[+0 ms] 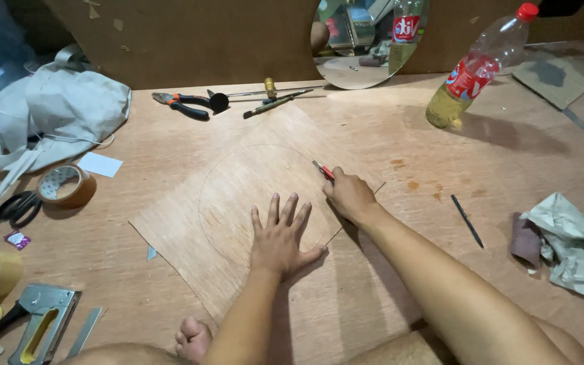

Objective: Tracing a circular outline onto a plywood board using a mirror as a template and scoring the mark with a utility knife.

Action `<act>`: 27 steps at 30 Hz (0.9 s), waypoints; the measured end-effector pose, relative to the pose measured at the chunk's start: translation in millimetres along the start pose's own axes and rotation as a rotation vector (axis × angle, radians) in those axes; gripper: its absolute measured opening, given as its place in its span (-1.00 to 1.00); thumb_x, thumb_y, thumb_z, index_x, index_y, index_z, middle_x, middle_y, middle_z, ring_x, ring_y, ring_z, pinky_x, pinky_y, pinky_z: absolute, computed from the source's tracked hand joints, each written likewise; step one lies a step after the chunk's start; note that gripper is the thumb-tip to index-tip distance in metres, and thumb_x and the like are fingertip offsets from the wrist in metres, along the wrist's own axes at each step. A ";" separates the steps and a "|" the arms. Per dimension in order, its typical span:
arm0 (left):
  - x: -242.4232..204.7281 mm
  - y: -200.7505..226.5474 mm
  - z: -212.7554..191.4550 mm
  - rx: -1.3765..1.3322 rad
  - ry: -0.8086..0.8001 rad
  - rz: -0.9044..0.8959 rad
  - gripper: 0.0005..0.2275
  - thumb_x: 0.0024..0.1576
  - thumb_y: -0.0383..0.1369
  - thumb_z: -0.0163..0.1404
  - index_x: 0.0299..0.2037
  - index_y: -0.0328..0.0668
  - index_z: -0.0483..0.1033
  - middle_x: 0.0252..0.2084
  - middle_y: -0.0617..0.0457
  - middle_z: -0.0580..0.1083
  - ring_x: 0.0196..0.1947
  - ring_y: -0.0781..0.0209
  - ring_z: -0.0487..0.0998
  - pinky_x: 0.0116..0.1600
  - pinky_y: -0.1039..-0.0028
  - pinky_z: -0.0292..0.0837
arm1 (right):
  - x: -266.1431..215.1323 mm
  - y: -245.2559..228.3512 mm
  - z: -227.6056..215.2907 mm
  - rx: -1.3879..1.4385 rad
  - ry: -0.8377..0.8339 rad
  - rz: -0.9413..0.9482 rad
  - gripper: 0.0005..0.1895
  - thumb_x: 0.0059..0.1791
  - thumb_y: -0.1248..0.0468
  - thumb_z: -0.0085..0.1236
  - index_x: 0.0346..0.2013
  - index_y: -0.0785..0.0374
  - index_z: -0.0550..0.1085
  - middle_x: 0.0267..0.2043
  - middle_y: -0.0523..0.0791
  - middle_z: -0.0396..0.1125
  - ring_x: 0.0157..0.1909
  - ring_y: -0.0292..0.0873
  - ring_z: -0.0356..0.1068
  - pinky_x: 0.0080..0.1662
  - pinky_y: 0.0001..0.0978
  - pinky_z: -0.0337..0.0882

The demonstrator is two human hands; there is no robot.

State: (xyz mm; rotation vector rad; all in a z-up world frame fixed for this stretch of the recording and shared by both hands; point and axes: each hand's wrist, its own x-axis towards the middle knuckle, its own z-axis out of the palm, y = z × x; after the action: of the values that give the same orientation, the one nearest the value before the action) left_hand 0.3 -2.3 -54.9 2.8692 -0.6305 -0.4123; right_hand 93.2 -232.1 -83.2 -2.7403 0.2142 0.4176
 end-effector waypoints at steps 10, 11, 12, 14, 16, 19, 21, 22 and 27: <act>-2.6 -1.9 2.9 -0.030 0.021 0.002 -0.07 0.12 0.44 -0.18 0.72 0.43 -0.05 0.79 0.13 -0.06 0.77 -0.18 -0.23 0.64 -0.50 -0.35 | 0.7 -14.3 -22.1 -0.058 -0.052 -0.057 -0.45 0.16 -0.06 -0.14 0.09 0.38 0.47 0.08 0.41 0.54 0.19 0.51 0.56 0.18 0.38 0.56; -2.0 -1.6 3.2 -0.031 0.028 -0.002 -0.08 0.12 0.44 -0.18 0.72 0.44 -0.04 0.79 0.15 -0.06 0.77 -0.18 -0.23 0.64 -0.49 -0.35 | -0.4 -16.8 -27.0 -0.072 -0.058 -0.055 -0.46 0.15 -0.05 -0.12 0.08 0.38 0.50 0.07 0.39 0.55 0.20 0.48 0.57 0.18 0.36 0.57; -1.3 -1.3 3.7 -0.032 0.034 -0.007 -0.08 0.11 0.44 -0.18 0.72 0.45 -0.03 0.79 0.16 -0.05 0.77 -0.17 -0.23 0.64 -0.48 -0.35 | -1.4 -19.1 -31.8 -0.085 -0.064 -0.053 -0.46 0.15 -0.04 -0.10 0.07 0.38 0.54 0.06 0.36 0.56 0.20 0.46 0.57 0.17 0.33 0.58; 1.7 -1.2 8.3 -0.042 0.044 -0.012 -0.09 0.11 0.45 -0.19 0.71 0.48 -0.01 0.78 0.17 -0.04 0.77 -0.18 -0.22 0.64 -0.48 -0.34 | 4.9 -15.1 -32.4 -0.106 -0.060 -0.051 -0.44 0.13 -0.05 -0.08 0.08 0.38 0.57 0.06 0.34 0.56 0.21 0.43 0.57 0.17 0.32 0.58; 2.9 -3.9 11.3 -0.049 0.054 -0.021 -0.09 0.10 0.46 -0.19 0.71 0.50 0.00 0.78 0.18 -0.03 0.77 -0.19 -0.22 0.64 -0.48 -0.34 | 9.9 -13.7 -30.2 -0.124 -0.057 -0.054 -0.42 0.11 -0.06 -0.06 0.08 0.37 0.60 0.07 0.32 0.57 0.23 0.41 0.57 0.17 0.31 0.58; 2.7 -3.8 15.9 -0.053 0.079 -0.029 -0.09 0.09 0.46 -0.17 0.70 0.52 0.02 0.78 0.19 -0.01 0.77 -0.21 -0.20 0.63 -0.50 -0.32 | 10.5 -9.5 -26.6 -0.104 -0.055 -0.033 -0.41 0.09 -0.06 -0.07 0.07 0.35 0.64 0.08 0.31 0.57 0.24 0.39 0.57 0.19 0.30 0.57; 2.9 -3.6 16.9 -0.061 0.092 -0.029 -0.10 0.10 0.45 -0.16 0.70 0.52 0.04 0.77 0.18 0.02 0.76 -0.22 -0.18 0.62 -0.52 -0.27 | 9.1 -9.7 -26.8 -0.105 -0.050 -0.016 -0.40 0.07 -0.06 -0.06 0.07 0.33 0.66 0.09 0.30 0.57 0.26 0.37 0.56 0.21 0.27 0.57; 3.0 -4.1 19.1 -0.063 0.090 -0.029 -0.10 0.10 0.45 -0.16 0.70 0.52 0.04 0.77 0.18 0.02 0.76 -0.22 -0.18 0.62 -0.52 -0.27 | 6.4 -10.8 -26.0 -0.107 -0.052 -0.015 -0.40 0.07 -0.06 -0.06 0.07 0.33 0.66 0.09 0.30 0.57 0.26 0.37 0.56 0.21 0.27 0.57; 7.2 -6.1 26.0 -0.050 0.103 -0.033 -0.10 0.08 0.48 -0.16 0.69 0.56 0.05 0.76 0.20 0.03 0.76 -0.21 -0.17 0.62 -0.52 -0.26 | 1.4 -8.2 -22.0 -0.056 -0.070 -0.007 -0.38 0.08 -0.08 -0.06 0.11 0.34 0.65 0.13 0.29 0.56 0.30 0.35 0.54 0.24 0.24 0.55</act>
State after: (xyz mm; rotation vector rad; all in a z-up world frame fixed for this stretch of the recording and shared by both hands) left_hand 1.0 -2.8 -82.6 2.8354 -0.5475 -0.2787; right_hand 101.9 -232.9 -61.4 -2.7746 0.1777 0.5245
